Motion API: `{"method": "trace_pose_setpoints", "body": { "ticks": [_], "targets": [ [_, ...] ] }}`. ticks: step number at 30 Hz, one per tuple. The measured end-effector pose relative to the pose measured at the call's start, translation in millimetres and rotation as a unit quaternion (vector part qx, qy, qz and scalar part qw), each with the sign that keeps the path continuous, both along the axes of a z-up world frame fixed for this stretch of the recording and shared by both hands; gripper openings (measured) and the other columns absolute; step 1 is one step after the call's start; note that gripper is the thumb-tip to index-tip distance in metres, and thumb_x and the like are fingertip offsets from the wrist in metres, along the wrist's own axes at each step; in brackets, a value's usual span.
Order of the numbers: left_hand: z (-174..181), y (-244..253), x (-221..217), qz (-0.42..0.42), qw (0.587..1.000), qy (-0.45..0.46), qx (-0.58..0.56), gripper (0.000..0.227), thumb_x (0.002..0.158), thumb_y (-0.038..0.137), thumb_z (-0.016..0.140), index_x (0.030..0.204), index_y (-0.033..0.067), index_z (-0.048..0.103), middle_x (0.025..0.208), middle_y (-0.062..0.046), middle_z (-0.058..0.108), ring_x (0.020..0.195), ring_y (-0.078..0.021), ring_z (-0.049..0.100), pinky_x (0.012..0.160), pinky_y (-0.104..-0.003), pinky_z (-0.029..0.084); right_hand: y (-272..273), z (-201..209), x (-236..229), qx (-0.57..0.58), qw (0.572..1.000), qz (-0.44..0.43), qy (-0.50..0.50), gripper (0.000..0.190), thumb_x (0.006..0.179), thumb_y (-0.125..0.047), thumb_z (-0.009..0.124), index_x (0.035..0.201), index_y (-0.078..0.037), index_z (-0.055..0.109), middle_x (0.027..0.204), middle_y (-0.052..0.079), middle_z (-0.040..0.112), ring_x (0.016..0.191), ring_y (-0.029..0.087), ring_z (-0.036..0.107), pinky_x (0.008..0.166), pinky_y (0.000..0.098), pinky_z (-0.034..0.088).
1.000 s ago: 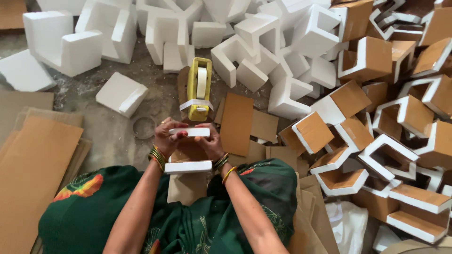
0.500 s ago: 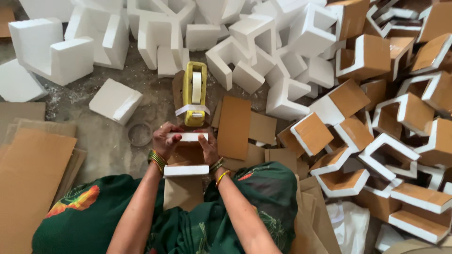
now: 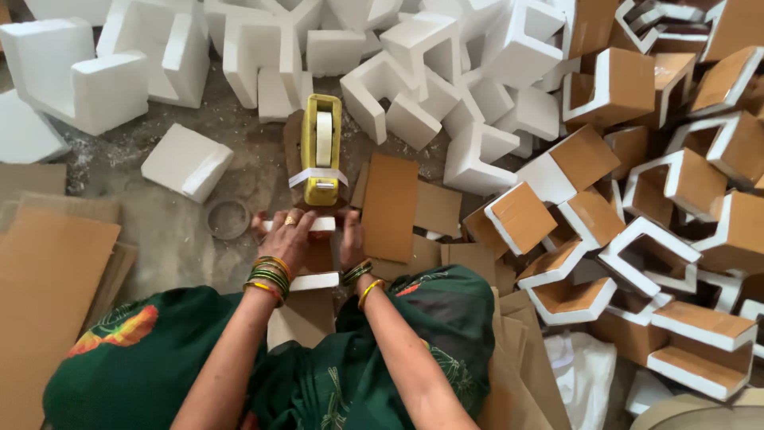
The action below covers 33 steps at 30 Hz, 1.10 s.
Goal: The person sits on the floor and assembles protective packaging by placing white foam inserts onto brown cardboard pieces. They use a yellow tape dispenser to secure the foam to the cardboard, repeating this process for multiple units.
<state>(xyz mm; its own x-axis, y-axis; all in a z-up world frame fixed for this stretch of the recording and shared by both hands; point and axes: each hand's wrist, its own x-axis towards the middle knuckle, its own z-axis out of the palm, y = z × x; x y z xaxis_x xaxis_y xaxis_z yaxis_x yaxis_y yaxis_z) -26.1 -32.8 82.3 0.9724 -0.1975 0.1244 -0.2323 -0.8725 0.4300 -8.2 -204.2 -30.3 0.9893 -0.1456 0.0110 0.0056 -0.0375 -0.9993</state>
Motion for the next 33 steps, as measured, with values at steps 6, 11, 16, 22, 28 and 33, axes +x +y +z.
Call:
{"method": "trace_pose_setpoints", "body": {
  "ticks": [6,11,16,22,28,33],
  "targets": [
    [-20.1,-7.6,-0.8,-0.009,1.000,0.005,0.020,0.040,0.090,0.024,0.061,0.130,0.0270,0.062,0.125,0.000,0.063,0.121,-0.0261,0.055,0.098,-0.070,0.024,-13.4,69.1,56.8,-0.262,0.946,-0.046,-0.187,0.043,0.114,-0.032,0.044,0.115,0.000,0.073,0.114,0.012,0.068,0.105,0.020,0.062,0.095,0.0354,0.050],
    [-19.3,-4.3,-5.7,-0.003,1.000,0.002,0.021,0.039,0.093,0.028,0.061,0.132,0.0297,0.063,0.123,-0.001,0.063,0.121,-0.0252,0.056,0.104,-0.064,0.027,1.8,82.4,101.3,-0.040,0.992,0.083,0.087,0.027,0.096,-0.021,0.076,0.104,0.005,0.078,0.091,0.005,0.075,0.076,0.010,0.062,0.068,0.0268,0.052],
    [-10.7,-2.4,-3.4,0.001,1.000,-0.012,-0.021,0.037,0.093,0.037,0.062,0.129,0.0274,0.063,0.126,-0.003,0.063,0.122,-0.0274,0.056,0.104,-0.062,0.029,-5.7,124.1,41.0,0.067,0.990,0.054,0.107,0.023,0.089,-0.013,0.076,0.108,0.000,0.075,0.091,0.000,0.076,0.079,0.008,0.066,0.070,0.0229,0.054],
    [-34.0,-2.7,5.3,-0.017,0.998,0.041,-0.038,0.045,0.089,0.032,0.066,0.133,0.0251,0.060,0.129,-0.005,0.062,0.126,-0.0321,0.052,0.106,-0.052,0.038,-24.4,60.4,-43.3,0.017,0.986,0.097,0.137,0.024,0.087,-0.009,0.081,0.108,0.001,0.076,0.095,0.003,0.078,0.083,0.008,0.067,0.077,0.0232,0.056],
    [-47.0,7.5,13.7,-0.104,0.994,0.035,-0.007,0.069,0.077,0.022,0.071,0.142,0.0141,0.050,0.137,-0.014,0.057,0.127,-0.0387,0.047,0.102,-0.054,0.039,-36.7,-8.3,-53.6,0.130,0.957,0.101,0.239,0.024,0.084,-0.007,0.082,0.105,0.003,0.075,0.094,0.007,0.077,0.080,0.013,0.070,0.075,0.0284,0.057],
    [-7.6,5.6,10.1,-0.072,0.992,0.101,-0.030,0.077,0.073,0.041,0.082,0.135,0.0092,0.049,0.133,-0.017,0.055,0.127,-0.0399,0.045,0.105,-0.056,0.035,-29.5,-58.8,-24.5,0.057,0.972,0.087,0.210,0.023,0.089,-0.010,0.076,0.111,0.000,0.075,0.100,0.007,0.078,0.086,0.012,0.070,0.079,0.0283,0.058]
  ]
}}
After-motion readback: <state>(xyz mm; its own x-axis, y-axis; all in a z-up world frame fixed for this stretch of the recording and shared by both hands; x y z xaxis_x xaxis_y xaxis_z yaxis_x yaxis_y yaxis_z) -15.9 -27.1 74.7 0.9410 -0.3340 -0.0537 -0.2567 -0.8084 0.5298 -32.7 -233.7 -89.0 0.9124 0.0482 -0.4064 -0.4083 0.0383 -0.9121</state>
